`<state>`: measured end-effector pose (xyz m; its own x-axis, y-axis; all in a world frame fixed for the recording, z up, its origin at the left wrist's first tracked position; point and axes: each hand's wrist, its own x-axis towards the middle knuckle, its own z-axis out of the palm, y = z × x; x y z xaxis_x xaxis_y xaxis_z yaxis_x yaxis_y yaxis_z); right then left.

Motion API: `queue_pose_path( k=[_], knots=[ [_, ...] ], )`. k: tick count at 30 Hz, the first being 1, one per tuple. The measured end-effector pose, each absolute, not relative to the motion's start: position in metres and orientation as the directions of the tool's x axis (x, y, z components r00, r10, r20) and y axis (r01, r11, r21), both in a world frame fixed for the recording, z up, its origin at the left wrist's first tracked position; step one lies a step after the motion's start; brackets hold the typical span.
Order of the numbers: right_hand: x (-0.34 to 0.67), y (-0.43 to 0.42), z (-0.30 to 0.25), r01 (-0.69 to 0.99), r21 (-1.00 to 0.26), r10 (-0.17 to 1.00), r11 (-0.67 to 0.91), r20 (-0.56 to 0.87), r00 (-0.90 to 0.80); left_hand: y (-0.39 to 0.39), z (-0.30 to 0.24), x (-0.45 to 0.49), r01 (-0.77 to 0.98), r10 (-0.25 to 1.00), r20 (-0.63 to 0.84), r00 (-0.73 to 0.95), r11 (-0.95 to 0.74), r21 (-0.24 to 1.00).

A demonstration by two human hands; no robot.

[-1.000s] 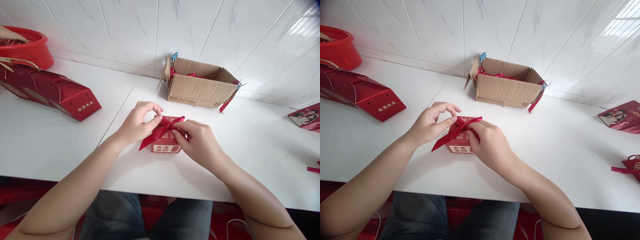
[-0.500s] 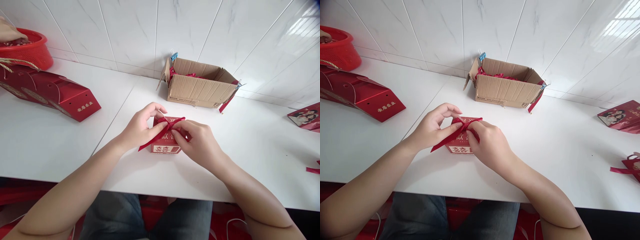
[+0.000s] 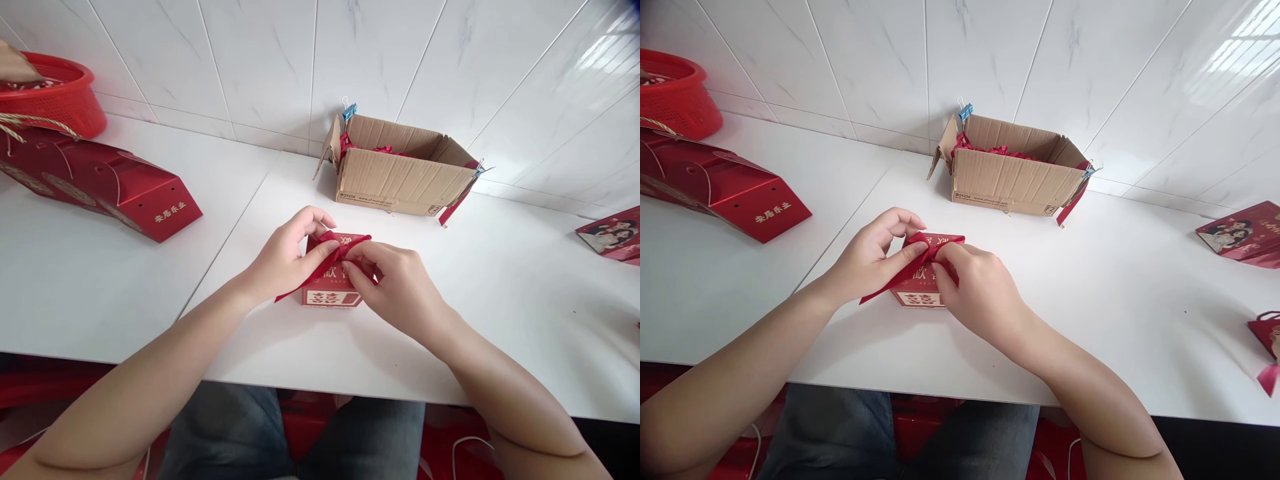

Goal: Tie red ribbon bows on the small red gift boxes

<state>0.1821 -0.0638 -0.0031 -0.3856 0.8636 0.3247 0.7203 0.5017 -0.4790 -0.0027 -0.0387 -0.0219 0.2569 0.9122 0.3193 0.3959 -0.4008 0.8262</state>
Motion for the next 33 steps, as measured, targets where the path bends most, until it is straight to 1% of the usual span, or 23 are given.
queue_pose_path(
  k=[4,10,15,19,22,24,27,33],
  knots=[
    [0.1823,-0.0645,-0.0028,0.745,-0.472,0.881,0.472,0.295,-0.371,-0.0384,-0.0222,-0.0028,0.381,0.907,0.335,0.256,-0.413,0.827],
    [0.1824,-0.0667,0.0001,0.798,-0.394,0.890,0.457,0.217,-0.402,-0.0372,-0.0230,-0.0041,0.406,0.914,0.337,0.225,-0.402,0.821],
    [0.1832,-0.0662,-0.0024,0.811,-0.301,0.863,0.502,0.236,-0.447,-0.0368,-0.0215,-0.0043,0.397,0.914,0.340,0.221,-0.403,0.825],
    [0.1831,-0.0668,-0.0037,0.828,-0.222,0.852,0.514,0.240,-0.465,-0.0368,-0.0201,-0.0033,0.443,0.898,0.394,0.194,-0.439,0.782],
    [0.1829,-0.0678,-0.0037,0.832,-0.185,0.844,0.523,0.247,-0.475,-0.0369,-0.0194,-0.0026,0.463,0.896,0.406,0.182,-0.442,0.768],
    [0.1831,-0.0683,-0.0035,0.827,-0.187,0.838,0.531,0.261,-0.479,-0.0369,-0.0192,-0.0027,0.457,0.897,0.402,0.182,-0.439,0.773],
    [0.1837,-0.0686,-0.0031,0.815,-0.224,0.838,0.534,0.267,-0.476,-0.0370,-0.0192,-0.0035,0.444,0.903,0.388,0.181,-0.428,0.788],
    [0.1838,-0.0694,-0.0020,0.810,-0.288,0.859,0.511,0.208,-0.469,-0.0370,-0.0191,-0.0047,0.426,0.911,0.372,0.175,-0.411,0.806]
  ],
)
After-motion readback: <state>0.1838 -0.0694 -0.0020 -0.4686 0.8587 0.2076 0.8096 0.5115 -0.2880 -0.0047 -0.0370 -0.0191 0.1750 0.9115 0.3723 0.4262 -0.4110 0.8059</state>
